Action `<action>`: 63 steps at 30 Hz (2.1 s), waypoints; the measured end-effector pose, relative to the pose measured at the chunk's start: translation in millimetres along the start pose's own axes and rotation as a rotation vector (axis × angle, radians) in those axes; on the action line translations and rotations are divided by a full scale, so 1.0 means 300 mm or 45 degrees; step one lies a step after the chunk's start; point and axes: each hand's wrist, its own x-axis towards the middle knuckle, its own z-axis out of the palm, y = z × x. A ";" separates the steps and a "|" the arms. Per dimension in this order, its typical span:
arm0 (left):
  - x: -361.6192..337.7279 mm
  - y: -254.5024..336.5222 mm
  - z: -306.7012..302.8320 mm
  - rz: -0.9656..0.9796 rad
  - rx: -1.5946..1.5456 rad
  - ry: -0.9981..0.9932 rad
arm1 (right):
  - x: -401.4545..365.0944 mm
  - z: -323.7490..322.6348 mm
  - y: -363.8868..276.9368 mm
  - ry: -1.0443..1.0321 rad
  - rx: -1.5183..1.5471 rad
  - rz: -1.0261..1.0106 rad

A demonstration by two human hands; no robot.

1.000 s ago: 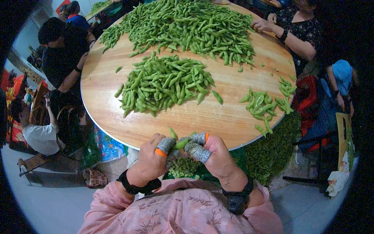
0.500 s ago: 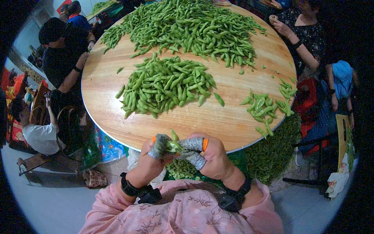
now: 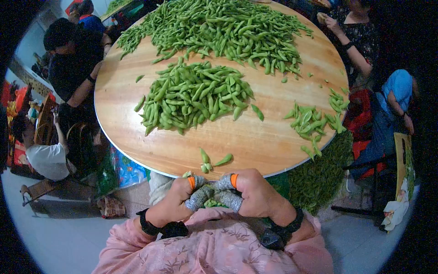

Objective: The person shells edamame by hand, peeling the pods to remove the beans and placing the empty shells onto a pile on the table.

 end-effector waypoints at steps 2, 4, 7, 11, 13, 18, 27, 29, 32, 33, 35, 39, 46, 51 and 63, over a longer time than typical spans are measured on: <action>-0.012 -0.008 0.016 0.034 -0.051 0.034 | -0.009 0.002 0.021 -0.094 -0.139 -0.091; -0.019 -0.006 0.015 0.029 0.007 -0.075 | -0.015 0.005 0.032 -0.078 -0.150 -0.105; -0.029 0.004 -0.013 -0.167 0.239 -0.297 | -0.051 -0.006 0.028 -0.009 -0.209 -0.051; -0.010 -0.005 -0.047 -0.026 0.497 0.257 | -0.173 -0.137 0.023 0.200 -0.441 0.248; 0.034 0.010 -0.076 -0.125 0.720 0.311 | -0.239 -0.210 -0.028 0.416 -0.613 0.575; 0.127 -0.030 -0.076 -0.180 1.330 0.228 | -0.286 -0.237 -0.003 0.838 -0.807 0.469; 0.123 0.011 -0.080 -0.163 0.554 0.158 | -0.031 -0.008 0.056 0.546 0.209 0.243; 0.107 0.012 -0.066 -0.062 0.443 0.152 | 0.009 0.019 0.053 0.460 0.378 0.214; 0.096 0.010 -0.072 0.119 0.647 0.068 | 0.032 0.029 0.045 0.412 0.820 0.236; 0.096 0.016 -0.072 0.120 0.646 0.069 | 0.034 0.026 0.048 0.363 0.839 0.260; 0.098 0.032 -0.071 -0.035 0.330 0.054 | 0.037 0.029 0.044 0.317 0.854 0.282; 0.102 -0.023 -0.027 0.089 0.025 0.119 | 0.042 0.042 0.035 0.493 0.873 0.171; 0.090 0.006 -0.028 0.034 0.098 0.073 | 0.026 0.021 0.018 0.367 0.823 0.166; 0.087 0.016 -0.033 0.026 0.253 0.071 | 0.029 0.017 0.032 0.358 0.765 0.173; 0.065 0.040 -0.014 0.317 0.929 0.215 | 0.033 0.031 0.061 0.393 0.707 0.198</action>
